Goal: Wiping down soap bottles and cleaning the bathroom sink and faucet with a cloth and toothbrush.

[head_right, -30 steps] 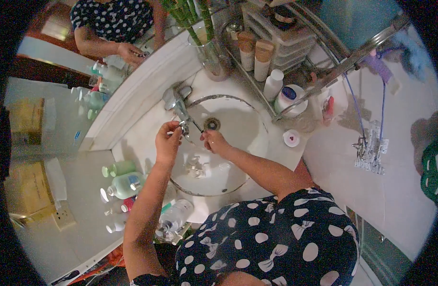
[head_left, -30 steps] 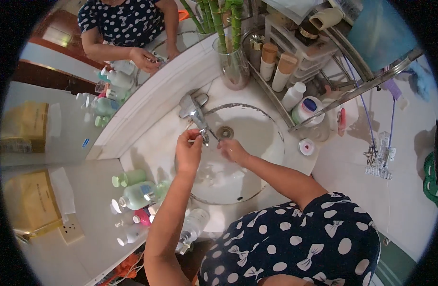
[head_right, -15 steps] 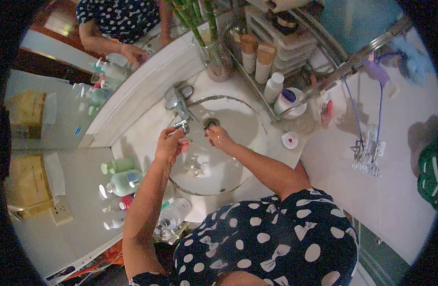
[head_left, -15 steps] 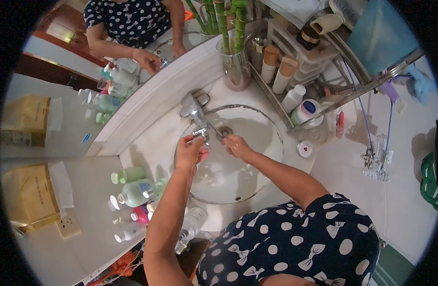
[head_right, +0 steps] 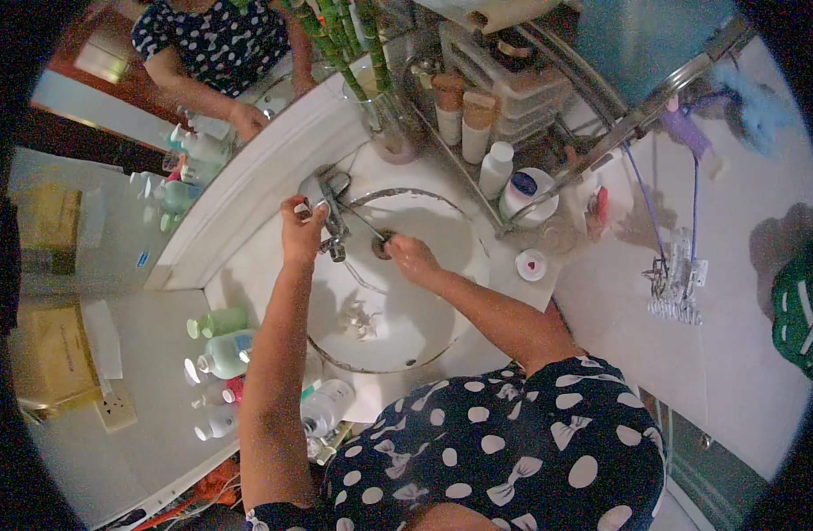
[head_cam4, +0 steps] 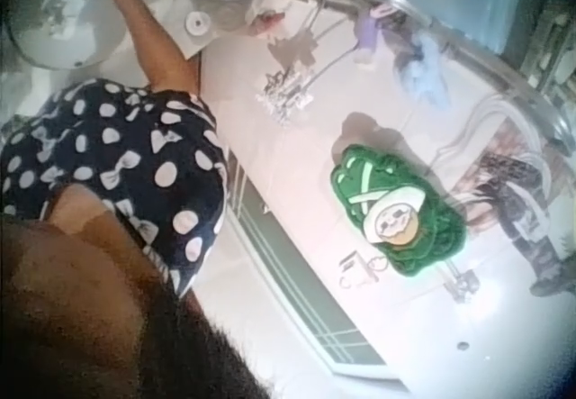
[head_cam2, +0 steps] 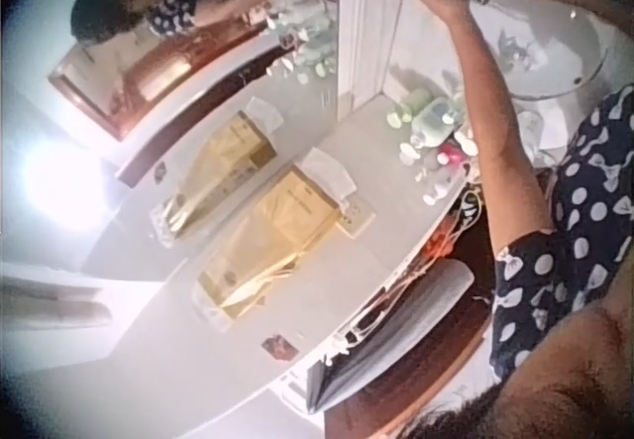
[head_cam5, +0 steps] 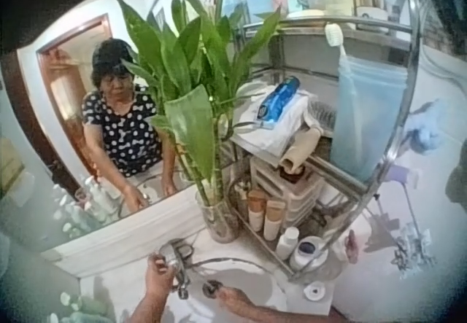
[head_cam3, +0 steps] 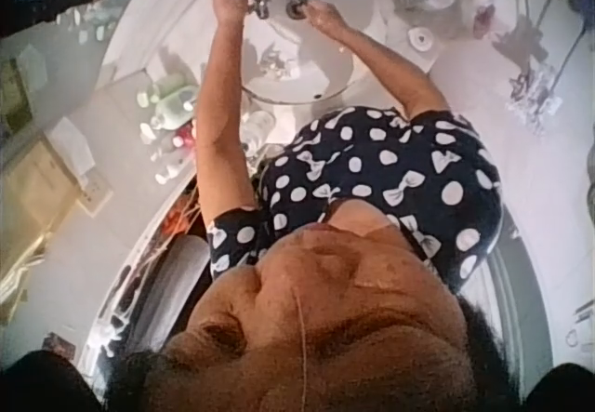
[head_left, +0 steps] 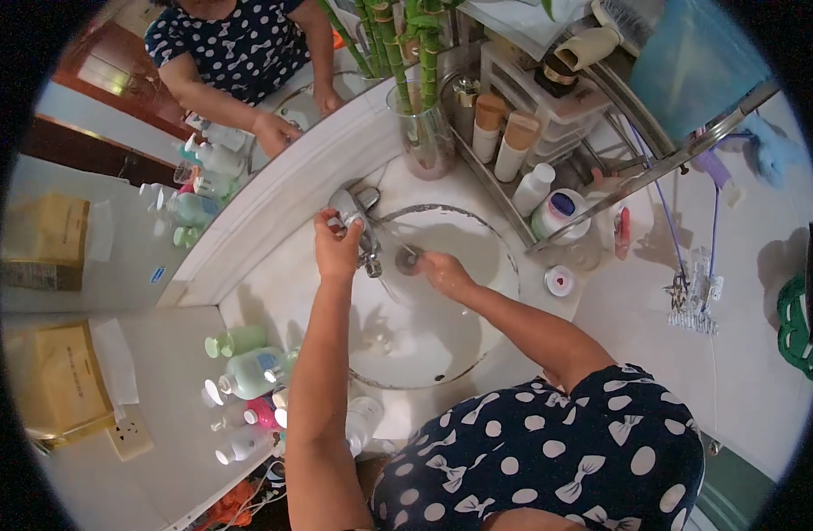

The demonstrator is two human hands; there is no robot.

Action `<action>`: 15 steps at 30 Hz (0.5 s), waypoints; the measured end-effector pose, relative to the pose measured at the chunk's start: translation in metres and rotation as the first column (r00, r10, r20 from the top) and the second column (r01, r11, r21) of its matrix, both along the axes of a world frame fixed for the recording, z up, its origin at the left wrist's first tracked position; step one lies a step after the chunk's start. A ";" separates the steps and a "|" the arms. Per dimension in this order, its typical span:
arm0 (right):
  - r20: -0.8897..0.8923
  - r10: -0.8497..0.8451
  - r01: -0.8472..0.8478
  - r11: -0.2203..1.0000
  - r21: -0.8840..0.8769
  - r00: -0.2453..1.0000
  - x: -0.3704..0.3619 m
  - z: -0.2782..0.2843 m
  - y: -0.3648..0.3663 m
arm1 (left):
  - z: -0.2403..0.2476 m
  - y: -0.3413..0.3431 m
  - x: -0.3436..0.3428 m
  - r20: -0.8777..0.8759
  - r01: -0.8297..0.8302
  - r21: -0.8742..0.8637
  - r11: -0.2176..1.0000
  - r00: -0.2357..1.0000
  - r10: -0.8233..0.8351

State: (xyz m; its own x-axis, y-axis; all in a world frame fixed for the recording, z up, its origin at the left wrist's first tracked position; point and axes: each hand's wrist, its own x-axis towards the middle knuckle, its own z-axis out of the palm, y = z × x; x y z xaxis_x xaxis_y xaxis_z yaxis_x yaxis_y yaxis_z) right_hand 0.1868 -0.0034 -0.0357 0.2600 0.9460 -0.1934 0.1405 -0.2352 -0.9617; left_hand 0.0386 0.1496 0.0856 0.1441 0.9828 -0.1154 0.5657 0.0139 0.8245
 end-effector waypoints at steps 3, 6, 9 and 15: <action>0.378 0.007 -0.026 0.999 0.045 0.926 0.009 0.031 0.004 | 0.004 -0.001 -0.004 -0.115 -0.007 0.060 0.998 0.993 0.014; 0.634 0.120 -0.081 0.993 -0.090 0.764 0.015 0.067 0.023 | 0.018 0.003 -0.017 -0.323 0.137 0.206 0.969 0.944 -0.064; 0.793 0.163 -0.147 0.985 -0.093 0.588 0.032 0.072 0.054 | 0.040 -0.006 -0.027 -0.267 0.214 0.164 0.963 0.949 -0.166; 0.925 0.075 -0.171 0.985 -0.012 0.371 0.064 0.059 0.098 | 0.114 -0.045 -0.084 -0.063 0.305 0.027 0.952 0.951 -0.303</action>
